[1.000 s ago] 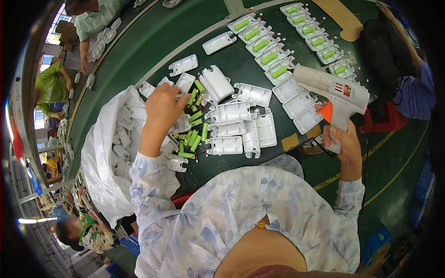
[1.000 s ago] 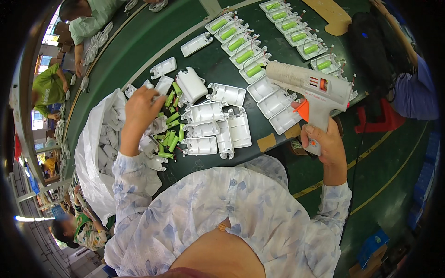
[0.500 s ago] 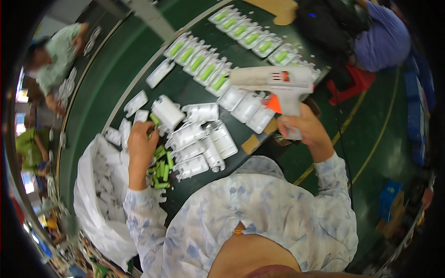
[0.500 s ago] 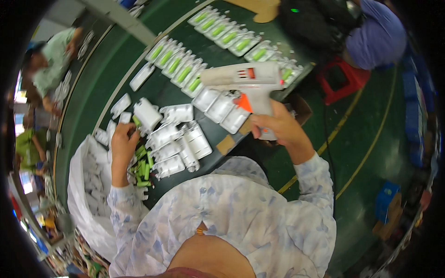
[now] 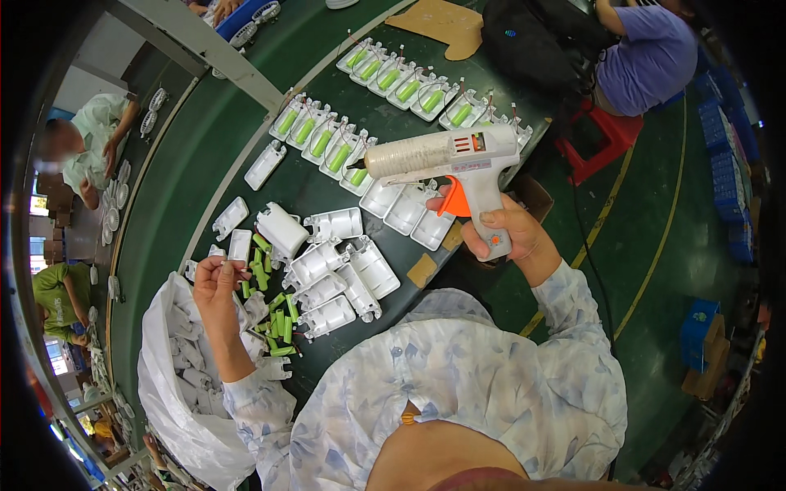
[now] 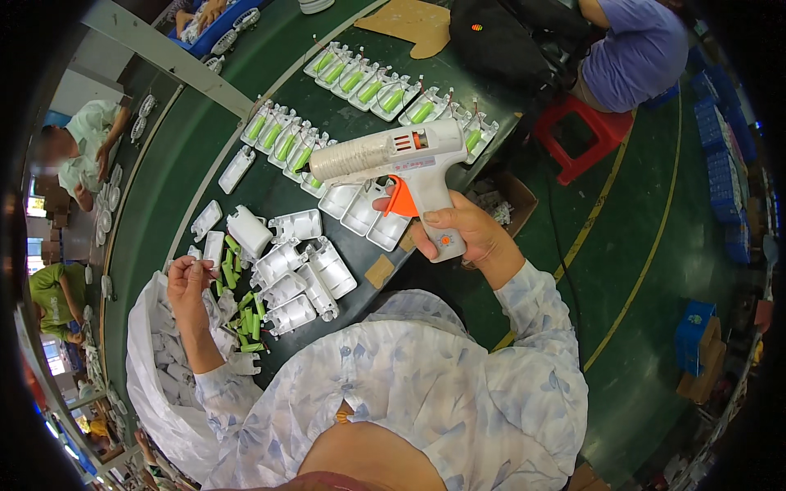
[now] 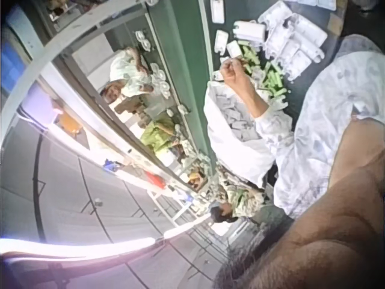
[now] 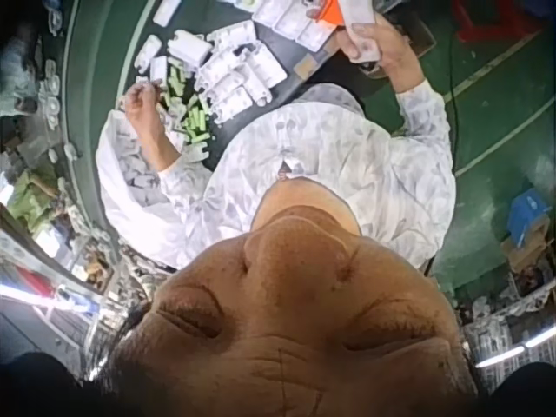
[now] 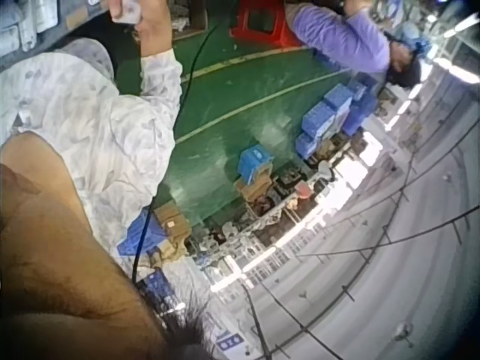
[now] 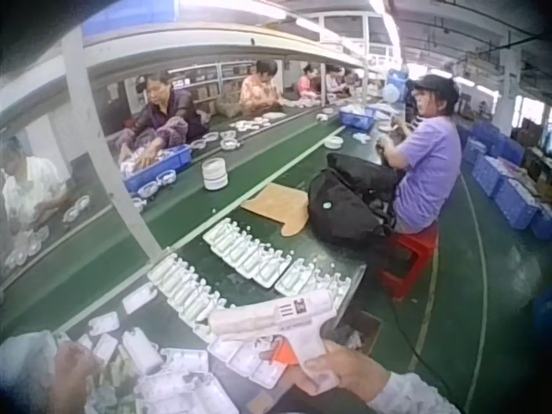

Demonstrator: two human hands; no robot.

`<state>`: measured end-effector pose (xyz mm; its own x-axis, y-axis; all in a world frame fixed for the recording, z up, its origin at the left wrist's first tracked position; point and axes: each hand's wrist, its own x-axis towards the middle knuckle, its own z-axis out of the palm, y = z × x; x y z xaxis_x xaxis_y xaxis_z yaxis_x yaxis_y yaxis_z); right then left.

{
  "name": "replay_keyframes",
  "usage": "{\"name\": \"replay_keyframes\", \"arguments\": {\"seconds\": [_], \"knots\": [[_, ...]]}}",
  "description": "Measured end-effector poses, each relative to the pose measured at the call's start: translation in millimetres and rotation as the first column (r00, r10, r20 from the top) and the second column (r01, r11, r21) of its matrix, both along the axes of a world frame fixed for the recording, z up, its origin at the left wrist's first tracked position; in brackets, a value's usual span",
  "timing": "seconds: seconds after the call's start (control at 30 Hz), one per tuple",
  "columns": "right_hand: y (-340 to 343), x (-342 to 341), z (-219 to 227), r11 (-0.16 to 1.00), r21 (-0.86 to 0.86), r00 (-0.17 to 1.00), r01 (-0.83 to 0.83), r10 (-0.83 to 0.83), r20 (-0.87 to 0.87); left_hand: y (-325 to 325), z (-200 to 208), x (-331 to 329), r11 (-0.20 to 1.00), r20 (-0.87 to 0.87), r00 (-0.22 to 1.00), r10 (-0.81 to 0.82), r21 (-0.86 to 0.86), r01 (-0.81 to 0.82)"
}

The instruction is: The person picks up a battery from a pile, places it into a white plastic housing, and applies adhesive using a glue gun. They then pick up a plastic cover and press it onto the housing to seal the battery inside, occasionally reaching for a new glue stick from a shelf.

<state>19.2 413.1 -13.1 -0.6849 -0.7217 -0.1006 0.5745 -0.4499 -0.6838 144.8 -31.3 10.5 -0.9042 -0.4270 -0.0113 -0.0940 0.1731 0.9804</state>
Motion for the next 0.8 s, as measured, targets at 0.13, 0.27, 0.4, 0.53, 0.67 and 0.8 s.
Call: {"name": "replay_keyframes", "arguments": {"seconds": [0.13,0.27,0.4,0.53,0.67,0.8], "knots": [[-13.2,-5.9,-0.4,0.998,-0.061,0.999,-0.020,0.023,0.033,-2.7,-17.8,-1.2,0.994,0.032,0.999,0.014,-0.106,-0.011],[-18.1,-1.4,5.7,0.995,0.085,0.995,0.051,-0.043,-0.087,11.9,-16.4,3.1,0.977,0.155,0.988,-0.003,-0.208,0.036],[-7.2,0.1,-25.9,0.986,0.153,0.996,0.069,-0.061,-0.058,22.9,-17.3,8.3,0.883,0.255,0.965,-0.059,-0.438,0.169],[-3.0,6.1,-22.7,0.990,0.118,0.993,0.080,-0.069,-0.097,16.3,25.8,7.6,0.830,0.095,0.990,-0.102,-0.540,0.137],[-11.5,7.0,-18.8,0.992,0.114,0.992,0.050,-0.037,-0.119,-23.0,92.8,-2.6,0.605,-0.203,0.975,-0.084,-0.788,-0.112],[-13.3,5.6,-13.6,0.988,0.147,0.989,0.051,-0.029,-0.147,-54.0,212.0,-24.0,0.249,-0.569,0.812,-0.127,-0.811,-0.530]]}}
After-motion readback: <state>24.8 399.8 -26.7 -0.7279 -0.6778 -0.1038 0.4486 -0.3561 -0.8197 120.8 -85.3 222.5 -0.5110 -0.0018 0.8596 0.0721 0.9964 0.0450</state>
